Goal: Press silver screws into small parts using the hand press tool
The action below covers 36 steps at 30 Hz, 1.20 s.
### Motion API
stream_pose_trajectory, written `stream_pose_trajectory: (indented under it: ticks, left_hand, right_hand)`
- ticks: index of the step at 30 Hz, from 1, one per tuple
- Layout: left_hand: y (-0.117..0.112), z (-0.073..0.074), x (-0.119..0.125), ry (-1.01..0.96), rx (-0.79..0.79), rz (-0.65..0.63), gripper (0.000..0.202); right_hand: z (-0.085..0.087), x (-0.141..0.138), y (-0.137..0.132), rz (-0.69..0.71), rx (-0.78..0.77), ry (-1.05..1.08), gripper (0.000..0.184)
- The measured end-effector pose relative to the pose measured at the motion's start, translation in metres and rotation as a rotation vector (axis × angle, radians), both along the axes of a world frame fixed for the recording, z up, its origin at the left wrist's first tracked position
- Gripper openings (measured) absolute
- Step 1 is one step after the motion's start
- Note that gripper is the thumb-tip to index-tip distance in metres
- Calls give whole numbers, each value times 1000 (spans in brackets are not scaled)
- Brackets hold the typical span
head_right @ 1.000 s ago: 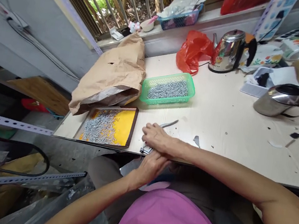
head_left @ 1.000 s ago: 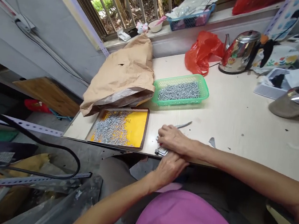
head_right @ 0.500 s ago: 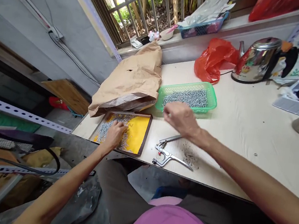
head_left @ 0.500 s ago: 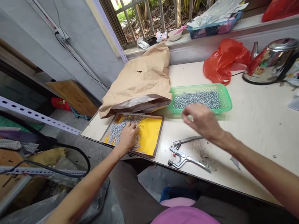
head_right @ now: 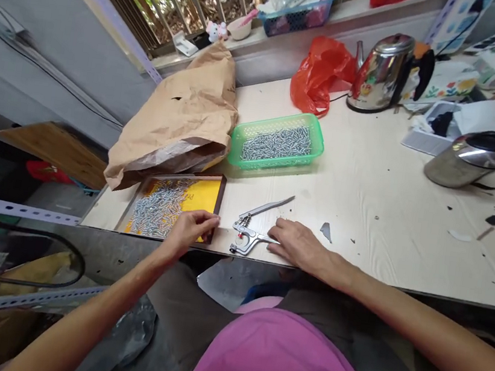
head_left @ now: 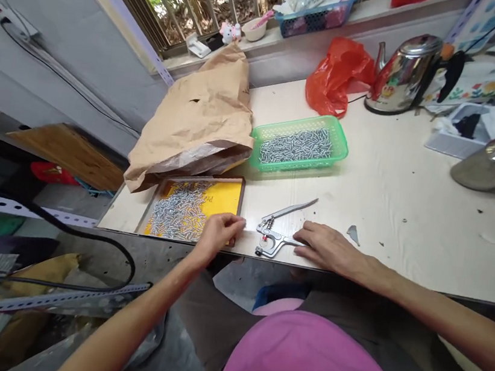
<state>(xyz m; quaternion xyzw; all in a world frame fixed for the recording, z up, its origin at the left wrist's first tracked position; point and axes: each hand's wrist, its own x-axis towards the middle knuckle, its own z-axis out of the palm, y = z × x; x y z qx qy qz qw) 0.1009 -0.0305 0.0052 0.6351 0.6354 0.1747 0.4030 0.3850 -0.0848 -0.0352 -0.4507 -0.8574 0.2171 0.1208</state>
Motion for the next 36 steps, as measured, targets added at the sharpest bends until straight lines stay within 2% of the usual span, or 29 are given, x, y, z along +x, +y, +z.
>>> stream_pose_trajectory:
  ticks: [2, 5, 12, 21, 23, 26, 28, 33, 36]
  left_hand:
    - [-17, -8, 22, -97, -160, 17, 31]
    - [-27, -17, 37, -77, -242, 19, 34]
    - [-22, -15, 39, 100, -289, 2, 27]
    - [-12, -14, 38, 60, -444, -125, 33]
    - [-11, -13, 39, 39, -465, -136, 33]
    - [-11, -11, 41, 43, -482, -113, 31]
    - [-11, -10, 42, 48, -483, -100, 30]
    - [-13, -10, 43, 62, -478, -77, 28]
    - [-13, -10, 43, 74, -472, -74, 26]
  right_hand:
    - [-5, -5, -9, -35, -13, -40, 18]
    - [-5, -8, -11, -78, -22, -85, 15]
    - [2, -8, -11, -96, -50, -122, 14]
    - [2, -4, -11, -87, -27, -113, 19]
    - [5, 3, -4, -94, 55, -91, 30]
    - [6, 14, 14, -120, 152, -140, 77]
    - [5, 18, 26, -92, 127, -203, 96]
    - [6, 14, 37, -7, 80, -284, 103]
    - [12, 10, 32, -2, 94, -294, 97]
